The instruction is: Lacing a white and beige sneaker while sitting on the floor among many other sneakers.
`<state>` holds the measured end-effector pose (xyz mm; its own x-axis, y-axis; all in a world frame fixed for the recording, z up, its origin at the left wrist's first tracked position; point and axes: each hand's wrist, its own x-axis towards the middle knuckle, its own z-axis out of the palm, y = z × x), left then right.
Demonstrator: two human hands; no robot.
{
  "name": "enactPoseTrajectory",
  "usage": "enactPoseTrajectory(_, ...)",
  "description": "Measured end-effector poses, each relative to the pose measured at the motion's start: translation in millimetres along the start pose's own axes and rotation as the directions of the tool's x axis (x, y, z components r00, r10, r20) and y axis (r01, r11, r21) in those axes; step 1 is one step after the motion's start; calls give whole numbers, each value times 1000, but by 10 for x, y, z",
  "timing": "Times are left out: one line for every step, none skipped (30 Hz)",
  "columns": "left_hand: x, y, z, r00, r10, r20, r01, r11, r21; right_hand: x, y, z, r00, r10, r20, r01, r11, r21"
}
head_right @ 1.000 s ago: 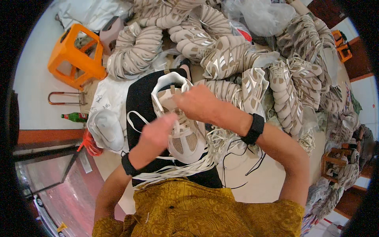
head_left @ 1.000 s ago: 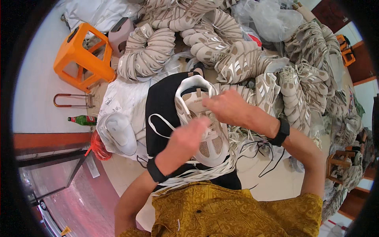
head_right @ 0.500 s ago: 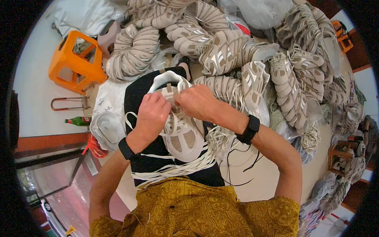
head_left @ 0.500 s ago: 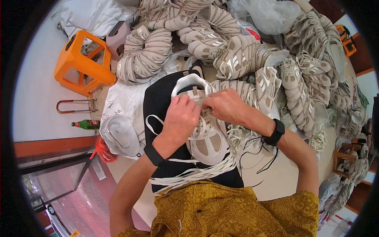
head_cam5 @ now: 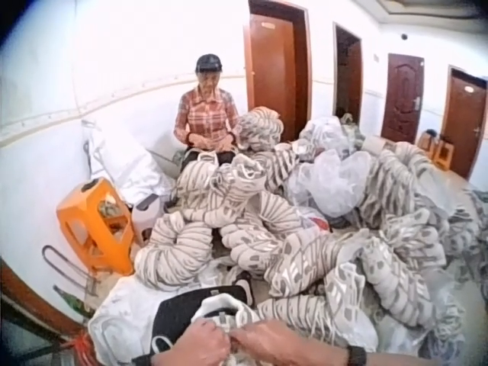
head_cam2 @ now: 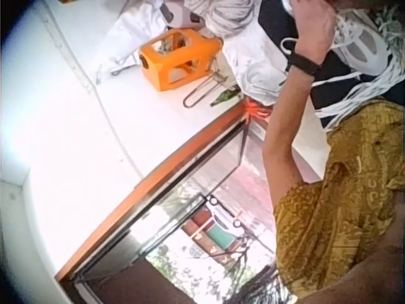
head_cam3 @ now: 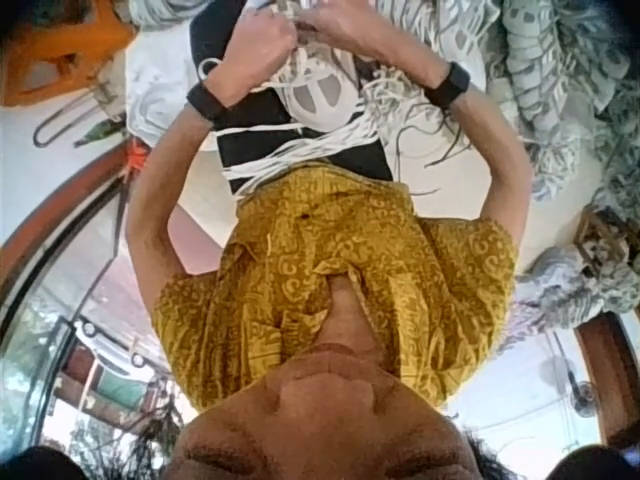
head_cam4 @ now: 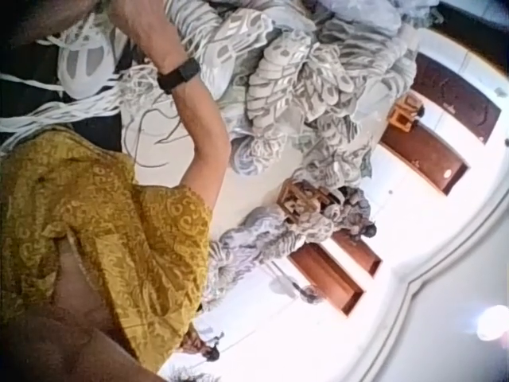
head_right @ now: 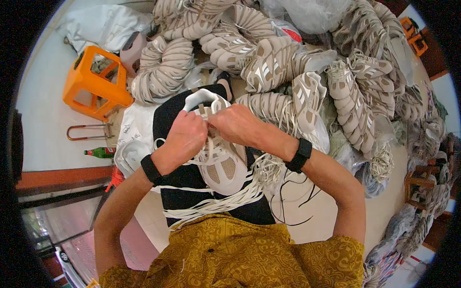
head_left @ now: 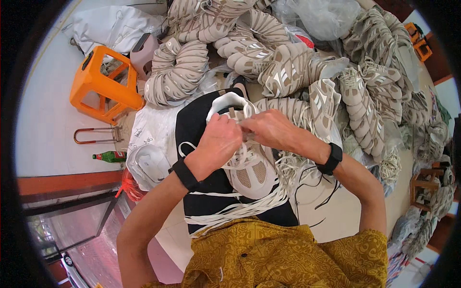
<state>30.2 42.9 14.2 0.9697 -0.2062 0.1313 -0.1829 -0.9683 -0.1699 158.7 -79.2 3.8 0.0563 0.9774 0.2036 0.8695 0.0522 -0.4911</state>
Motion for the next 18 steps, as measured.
enactPoseTrajectory(-9,-2,-7,1000,-7,21,7,1000,-7,-17,2,-9,1000,-9,-23,9,1000,1)
enactPoseTrajectory(-21,0,-14,999,-15,45,16,1000,-18,-39,8,-21,998,-46,-32,45,998,-45)
enactPoseTrajectory(-27,3,-19,999,-9,43,10,1000,-17,-51,12,-25,996,-84,-41,80,993,-92)
enactPoseTrajectory(-35,10,-21,999,-18,33,18,1000,-9,-58,16,-23,996,-78,-42,73,993,-90)
enactPoseTrajectory(-43,20,-23,999,-33,18,33,999,1,-60,18,-17,995,-93,-46,86,987,-132)
enactPoseTrajectory(-47,33,-21,999,-31,21,31,1000,3,-55,18,-5,991,-120,-55,109,979,-173)
enactPoseTrajectory(-48,51,-18,1000,-26,-5,26,998,60,-43,16,10,992,-114,-52,103,979,-175)
enactPoseTrajectory(-45,67,-14,1000,-4,-21,7,994,113,-32,11,27,985,-159,-65,142,967,-211)
enactPoseTrajectory(-41,77,-12,999,-21,-29,24,993,116,-21,7,40,978,-201,-53,182,953,-242)
enactPoseTrajectory(-35,85,-13,1000,1,-7,0,991,133,-8,0,52,975,-209,-72,186,951,-247)
enactPoseTrajectory(-28,86,-20,999,24,34,-29,989,144,1,-9,60,968,-236,-87,205,941,-269)
enactPoseTrajectory(-23,82,-35,1000,20,17,-22,988,152,4,-13,53,970,-231,-77,200,935,-292)
enactPoseTrajectory(-17,69,-56,997,52,61,-61,986,158,0,-13,37,959,-265,-100,227,930,-288)
enactPoseTrajectory(-16,52,-85,991,83,102,-99,982,163,-14,-11,9,951,-298,-83,255,907,-334)
enactPoseTrajectory(-28,34,-121,992,81,100,-97,982,164,-37,-2,-28,938,-341,-62,296,880,-371)
enactPoseTrajectory(-52,7,-164,990,86,113,-104,981,165,-58,16,-76,943,-327,-63,280,882,-380)
enactPoseTrajectory(-87,-23,-208,989,110,102,-126,979,160,-74,49,-134,944,-327,-40,282,866,-412)
enactPoseTrajectory(-135,-53,-252,988,95,124,-115,980,163,-85,80,-187,945,-325,-18,284,850,-444)
